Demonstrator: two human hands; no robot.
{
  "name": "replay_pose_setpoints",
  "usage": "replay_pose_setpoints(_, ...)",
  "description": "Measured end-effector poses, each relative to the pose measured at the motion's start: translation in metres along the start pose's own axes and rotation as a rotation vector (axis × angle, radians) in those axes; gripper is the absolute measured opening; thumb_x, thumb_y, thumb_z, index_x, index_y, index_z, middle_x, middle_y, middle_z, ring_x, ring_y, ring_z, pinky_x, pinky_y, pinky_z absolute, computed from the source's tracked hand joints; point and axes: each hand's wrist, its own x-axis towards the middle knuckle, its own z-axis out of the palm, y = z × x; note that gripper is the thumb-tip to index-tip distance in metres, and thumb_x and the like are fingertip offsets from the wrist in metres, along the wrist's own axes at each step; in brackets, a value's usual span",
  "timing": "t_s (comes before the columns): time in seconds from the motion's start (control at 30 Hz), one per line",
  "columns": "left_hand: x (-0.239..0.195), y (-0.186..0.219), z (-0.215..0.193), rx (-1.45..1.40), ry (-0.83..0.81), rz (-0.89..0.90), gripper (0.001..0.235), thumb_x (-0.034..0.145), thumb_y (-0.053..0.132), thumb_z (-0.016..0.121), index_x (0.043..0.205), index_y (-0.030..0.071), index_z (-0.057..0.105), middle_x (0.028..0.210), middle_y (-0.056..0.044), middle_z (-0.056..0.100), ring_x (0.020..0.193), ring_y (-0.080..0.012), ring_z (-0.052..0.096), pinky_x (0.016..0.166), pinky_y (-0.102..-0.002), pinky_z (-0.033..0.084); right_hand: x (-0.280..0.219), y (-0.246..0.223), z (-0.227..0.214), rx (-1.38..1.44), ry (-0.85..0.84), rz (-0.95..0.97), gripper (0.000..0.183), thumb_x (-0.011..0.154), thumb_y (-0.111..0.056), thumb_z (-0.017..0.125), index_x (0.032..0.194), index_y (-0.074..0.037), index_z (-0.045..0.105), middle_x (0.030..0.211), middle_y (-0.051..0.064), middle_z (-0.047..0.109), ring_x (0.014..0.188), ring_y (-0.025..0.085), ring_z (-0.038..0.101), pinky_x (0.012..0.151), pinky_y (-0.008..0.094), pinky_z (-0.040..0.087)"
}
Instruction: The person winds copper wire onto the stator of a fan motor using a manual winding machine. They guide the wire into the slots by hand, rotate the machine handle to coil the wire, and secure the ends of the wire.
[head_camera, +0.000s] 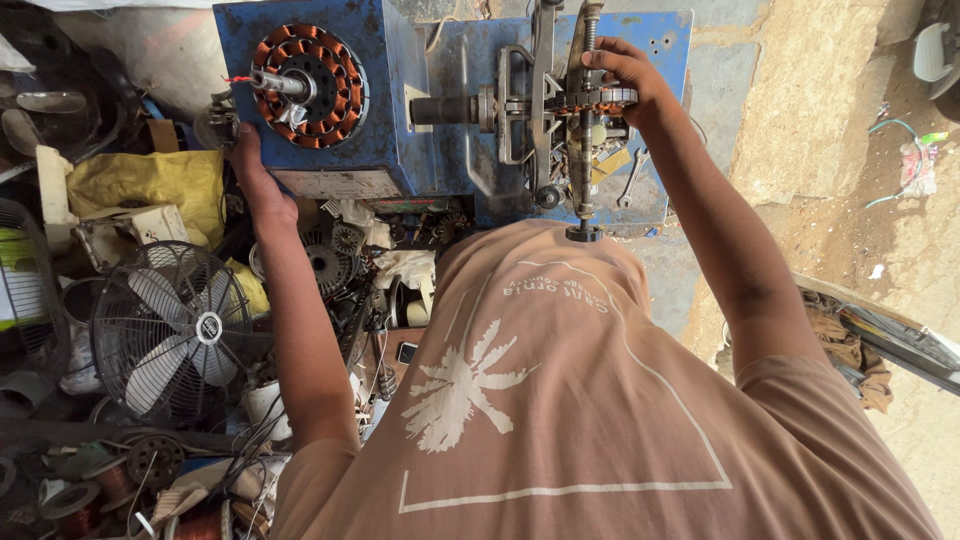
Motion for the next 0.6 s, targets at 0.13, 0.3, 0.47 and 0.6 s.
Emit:
replay_pose_setpoints(0.13,0.0001,-0.0003,0.0002,-0.012,-0.007,0.018,0.074,0.091,0.053,0.074,0.14,0.001,0.055,0.135,-0.011,0.061,0.127,-0.0249,0.059,0.11,-0.042,0.046,0.0025,0.0019,-0.0018,0.012,-0.026,-0.014,0.066,0.083,-0.019,0.087,0.137,0.001,0.056,0.106,0.012,0.071,0.078,0.016,0.073,0.069,0.033,0.065)
replay_pose_setpoints(0.3,0.0001,0.0005,0.001,-0.04,-0.014,0.019,0.072,0.092,0.052,0.075,0.138,0.001,0.058,0.132,-0.011,0.063,0.124,-0.0235,0.059,0.109,-0.041,0.046,0.0028,0.0027,-0.0037,0.02,-0.036,-0.007,0.064,0.083,-0.018,0.086,0.136,0.0,0.057,0.105,0.01,0.072,0.079,0.015,0.073,0.068,0.032,0.065)
replay_pose_setpoints(0.47,-0.0013,0.0013,0.0012,-0.03,-0.003,0.004,0.072,0.09,0.053,0.075,0.138,0.002,0.058,0.132,-0.01,0.063,0.124,-0.0235,0.06,0.109,-0.041,0.047,0.0022,0.0009,-0.0016,0.01,-0.029,-0.01,0.062,0.084,-0.018,0.086,0.136,0.0,0.058,0.105,0.01,0.072,0.077,0.015,0.072,0.067,0.032,0.064)
replay_pose_setpoints(0.6,0.0007,-0.0023,-0.0014,-0.034,0.008,-0.004,0.074,0.09,0.053,0.076,0.139,0.001,0.058,0.133,-0.011,0.063,0.125,-0.0241,0.059,0.109,-0.042,0.046,0.0004,0.0002,-0.0007,0.033,-0.022,-0.002,0.063,0.082,-0.018,0.086,0.134,0.0,0.056,0.106,0.01,0.071,0.08,0.016,0.075,0.069,0.034,0.067)
